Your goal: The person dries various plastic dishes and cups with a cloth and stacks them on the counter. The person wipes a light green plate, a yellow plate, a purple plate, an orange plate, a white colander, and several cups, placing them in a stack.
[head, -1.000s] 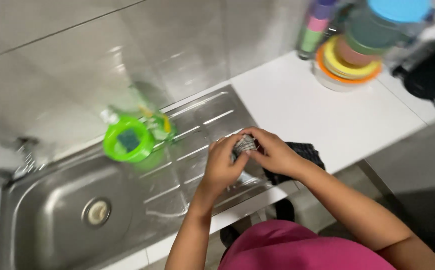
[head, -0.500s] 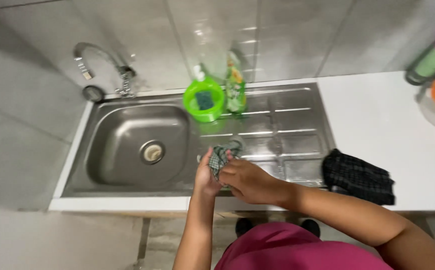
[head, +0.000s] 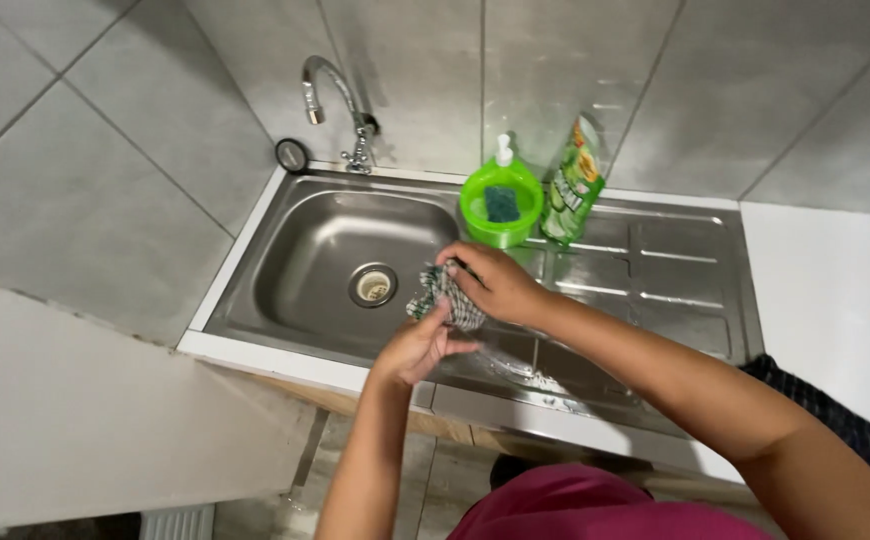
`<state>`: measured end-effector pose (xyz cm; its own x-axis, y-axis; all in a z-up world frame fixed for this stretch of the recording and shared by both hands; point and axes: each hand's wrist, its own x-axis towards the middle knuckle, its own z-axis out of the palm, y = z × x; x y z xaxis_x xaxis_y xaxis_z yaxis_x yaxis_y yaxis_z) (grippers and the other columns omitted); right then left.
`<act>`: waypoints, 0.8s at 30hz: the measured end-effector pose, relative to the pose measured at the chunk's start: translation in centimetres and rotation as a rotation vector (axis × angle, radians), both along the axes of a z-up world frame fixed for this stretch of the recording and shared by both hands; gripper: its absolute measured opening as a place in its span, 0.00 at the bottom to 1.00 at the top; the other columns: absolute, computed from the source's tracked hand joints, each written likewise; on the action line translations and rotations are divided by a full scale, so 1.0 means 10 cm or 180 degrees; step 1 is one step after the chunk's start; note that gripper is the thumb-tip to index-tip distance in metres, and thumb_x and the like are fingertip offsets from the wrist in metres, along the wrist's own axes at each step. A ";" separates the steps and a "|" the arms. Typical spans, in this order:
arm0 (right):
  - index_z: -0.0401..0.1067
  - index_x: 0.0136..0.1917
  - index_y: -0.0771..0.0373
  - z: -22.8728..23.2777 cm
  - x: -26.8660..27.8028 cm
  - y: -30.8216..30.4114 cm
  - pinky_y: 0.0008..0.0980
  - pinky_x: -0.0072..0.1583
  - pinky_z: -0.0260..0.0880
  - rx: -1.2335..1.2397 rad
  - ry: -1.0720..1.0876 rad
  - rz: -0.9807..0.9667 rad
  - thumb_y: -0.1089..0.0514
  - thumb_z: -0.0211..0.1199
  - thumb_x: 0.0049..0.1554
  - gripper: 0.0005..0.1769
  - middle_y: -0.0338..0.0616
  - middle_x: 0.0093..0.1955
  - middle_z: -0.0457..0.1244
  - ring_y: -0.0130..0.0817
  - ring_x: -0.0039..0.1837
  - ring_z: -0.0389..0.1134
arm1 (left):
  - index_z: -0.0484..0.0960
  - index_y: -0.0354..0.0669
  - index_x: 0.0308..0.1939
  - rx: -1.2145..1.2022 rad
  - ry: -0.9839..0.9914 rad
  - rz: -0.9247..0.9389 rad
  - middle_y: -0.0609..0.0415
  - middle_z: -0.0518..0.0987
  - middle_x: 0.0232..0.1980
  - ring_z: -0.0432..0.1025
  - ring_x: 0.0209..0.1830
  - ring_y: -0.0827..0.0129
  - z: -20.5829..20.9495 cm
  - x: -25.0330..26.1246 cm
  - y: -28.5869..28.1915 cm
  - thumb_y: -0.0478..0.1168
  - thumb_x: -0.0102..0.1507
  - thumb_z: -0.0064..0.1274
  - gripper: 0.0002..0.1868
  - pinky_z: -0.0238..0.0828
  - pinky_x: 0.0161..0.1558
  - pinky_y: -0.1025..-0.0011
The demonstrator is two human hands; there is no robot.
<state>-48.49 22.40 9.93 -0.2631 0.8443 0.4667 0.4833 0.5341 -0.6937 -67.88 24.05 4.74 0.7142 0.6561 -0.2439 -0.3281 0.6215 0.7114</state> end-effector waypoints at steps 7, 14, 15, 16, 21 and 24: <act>0.58 0.75 0.58 0.34 -0.13 0.10 0.41 0.66 0.65 -0.0343 0.0174 0.1041 0.37 0.48 0.67 0.32 0.52 0.65 0.64 0.48 0.66 0.68 | 0.73 0.31 0.62 -0.0221 -0.0797 -0.0725 0.43 0.81 0.55 0.79 0.53 0.57 -0.43 -0.37 0.79 0.34 0.70 0.49 0.17 0.80 0.55 0.50; 0.67 0.73 0.47 0.55 -0.06 0.49 0.43 0.35 0.66 0.1405 -0.2169 0.0807 0.33 0.56 0.60 0.33 0.44 0.37 0.63 0.43 0.35 0.67 | 0.75 0.31 0.59 0.0515 0.0363 -0.1492 0.43 0.82 0.52 0.81 0.50 0.57 0.07 -0.36 1.10 0.33 0.66 0.52 0.17 0.82 0.46 0.55; 0.68 0.74 0.46 0.62 -0.07 0.53 0.41 0.33 0.64 0.1796 -0.2089 0.1114 0.34 0.57 0.59 0.34 0.43 0.33 0.61 0.41 0.33 0.66 | 0.75 0.29 0.58 0.0683 0.0684 -0.1753 0.40 0.83 0.52 0.81 0.48 0.57 0.01 -0.36 1.21 0.34 0.67 0.52 0.17 0.81 0.43 0.59; 0.68 0.74 0.46 0.61 -0.08 0.58 0.41 0.33 0.64 0.1803 -0.2083 0.1137 0.34 0.57 0.59 0.34 0.43 0.33 0.61 0.41 0.33 0.66 | 0.75 0.29 0.58 0.0680 0.0685 -0.1729 0.40 0.83 0.52 0.81 0.48 0.57 0.11 -0.37 1.18 0.34 0.67 0.52 0.17 0.81 0.43 0.59; 0.73 0.53 0.55 0.43 0.01 0.98 0.42 0.39 0.68 0.2001 -0.1921 0.0952 0.35 0.59 0.61 0.23 0.40 0.39 0.64 0.44 0.39 0.69 | 0.79 0.37 0.57 0.0483 0.0295 -0.2067 0.56 0.76 0.38 0.64 0.27 0.80 0.41 -0.28 1.22 0.35 0.65 0.57 0.16 0.55 0.23 0.82; 0.71 0.47 0.55 0.33 0.04 1.31 0.43 0.44 0.71 0.2103 -0.1933 0.1010 0.36 0.61 0.60 0.21 0.41 0.43 0.65 0.44 0.43 0.70 | 0.77 0.43 0.49 0.0561 0.0667 -0.1807 0.66 0.64 0.27 0.55 0.21 0.84 0.33 -0.21 1.36 0.36 0.64 0.62 0.12 0.45 0.20 0.83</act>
